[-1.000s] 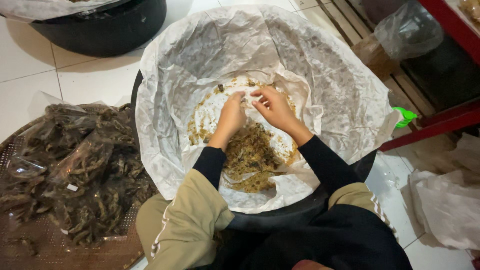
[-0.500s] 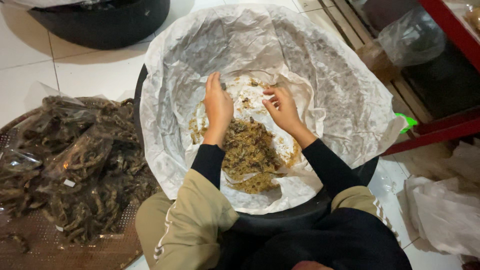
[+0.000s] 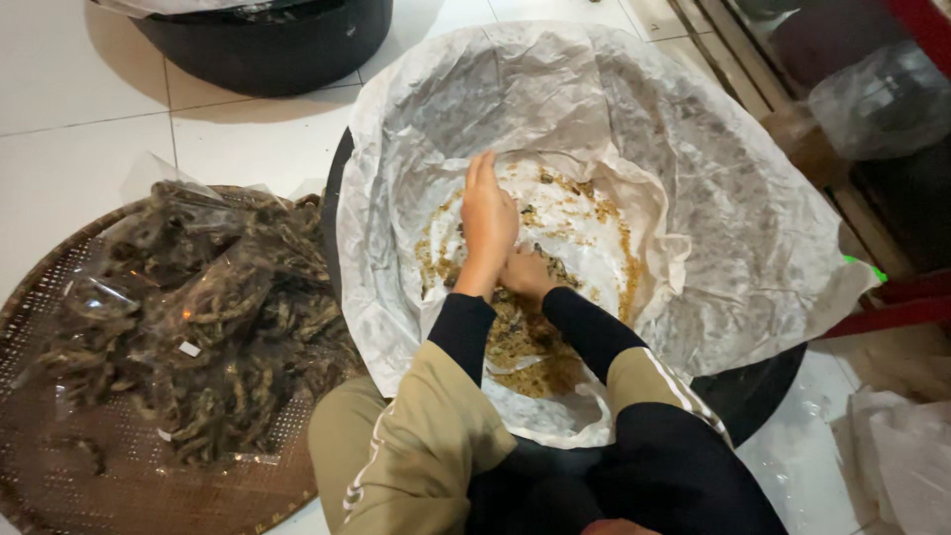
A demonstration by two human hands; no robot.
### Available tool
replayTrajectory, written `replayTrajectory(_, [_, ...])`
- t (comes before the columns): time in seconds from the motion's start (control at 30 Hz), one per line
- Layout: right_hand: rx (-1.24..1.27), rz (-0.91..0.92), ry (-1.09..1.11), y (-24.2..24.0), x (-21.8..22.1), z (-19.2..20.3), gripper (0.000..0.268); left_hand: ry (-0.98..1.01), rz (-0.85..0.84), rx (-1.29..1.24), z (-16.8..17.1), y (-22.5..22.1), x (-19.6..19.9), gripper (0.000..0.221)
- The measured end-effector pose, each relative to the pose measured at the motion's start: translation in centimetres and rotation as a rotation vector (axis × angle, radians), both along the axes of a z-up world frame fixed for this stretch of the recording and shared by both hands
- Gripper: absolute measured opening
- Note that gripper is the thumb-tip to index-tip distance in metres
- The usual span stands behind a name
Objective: The person sorts dried food items by hand into a large bucket and smaller plastic bags.
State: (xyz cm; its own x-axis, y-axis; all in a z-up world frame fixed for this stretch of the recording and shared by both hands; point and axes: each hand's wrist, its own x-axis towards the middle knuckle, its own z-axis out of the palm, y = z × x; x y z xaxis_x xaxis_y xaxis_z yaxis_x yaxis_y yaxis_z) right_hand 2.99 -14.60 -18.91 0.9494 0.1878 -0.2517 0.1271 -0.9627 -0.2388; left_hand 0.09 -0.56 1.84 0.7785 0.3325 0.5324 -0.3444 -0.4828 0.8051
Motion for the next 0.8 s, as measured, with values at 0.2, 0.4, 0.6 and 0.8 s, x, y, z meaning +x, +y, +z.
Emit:
replayTrajectory(0.2, [0.343,0.537,-0.179,1.4,-3.2,-2.0,0.050,0.072,-0.030,-0.053,1.1,-0.2,-0.3,0.052])
replayTrajectory(0.4, [0.310,0.865,-0.241,-0.3,-6.7,0.6,0.053,0.092,-0.033,-0.067,0.6,-0.3,-0.2,0.048])
replayTrajectory(0.6, [0.248,0.769,-0.204,-2.6,-6.2,1.1,0.060,0.040,0.007,-0.025,-0.7,-0.1,1.2,0.052])
replayTrajectory(0.8, [0.600,0.018,0.509,-1.6,-6.4,3.9,0.023,0.146,-0.021,-0.046,-0.8,0.7,1.2,0.050])
